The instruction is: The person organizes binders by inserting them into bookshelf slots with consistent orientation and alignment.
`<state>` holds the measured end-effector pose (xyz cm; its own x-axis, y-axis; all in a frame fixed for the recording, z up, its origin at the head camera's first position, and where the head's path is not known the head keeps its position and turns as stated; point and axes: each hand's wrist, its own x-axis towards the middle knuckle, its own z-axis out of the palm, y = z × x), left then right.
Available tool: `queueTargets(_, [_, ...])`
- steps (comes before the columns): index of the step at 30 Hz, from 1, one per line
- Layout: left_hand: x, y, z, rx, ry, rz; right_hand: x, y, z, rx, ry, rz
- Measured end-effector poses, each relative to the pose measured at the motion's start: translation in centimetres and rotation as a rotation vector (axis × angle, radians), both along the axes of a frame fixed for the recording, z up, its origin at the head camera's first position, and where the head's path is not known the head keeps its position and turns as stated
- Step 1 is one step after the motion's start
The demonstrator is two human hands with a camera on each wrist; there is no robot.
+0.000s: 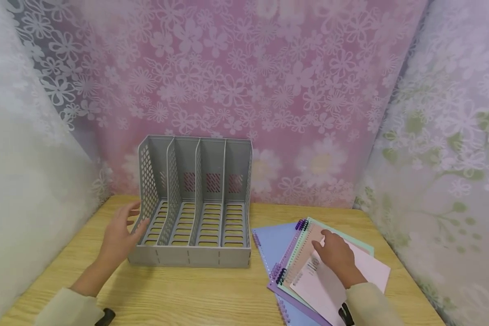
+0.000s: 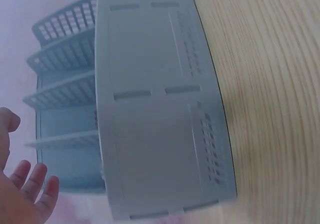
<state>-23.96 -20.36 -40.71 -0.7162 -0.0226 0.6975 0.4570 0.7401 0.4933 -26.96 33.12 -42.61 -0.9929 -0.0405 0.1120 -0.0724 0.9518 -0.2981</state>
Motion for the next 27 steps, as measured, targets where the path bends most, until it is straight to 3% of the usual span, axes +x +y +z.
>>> queueTargets(7, [0.4,2.2,0.3,0.018,-0.029,-0.075,0.0,0.7,0.4,0.01,-0.033,-0.014])
queueTargets(14, [0.3,5.1,0.6,0.105,-0.125,-0.165,0.6,2.8,0.6,0.024,-0.075,-0.03])
queueTargets(19, [0.1,7.2,0.7,0.098,-0.127,-0.225,1.0,4.0,0.9,0.038,-0.098,-0.042])
queueTargets(27, [0.0,9.6,0.9,0.133,-0.209,-0.361,1.9,6.4,0.4,0.043,-0.141,-0.049])
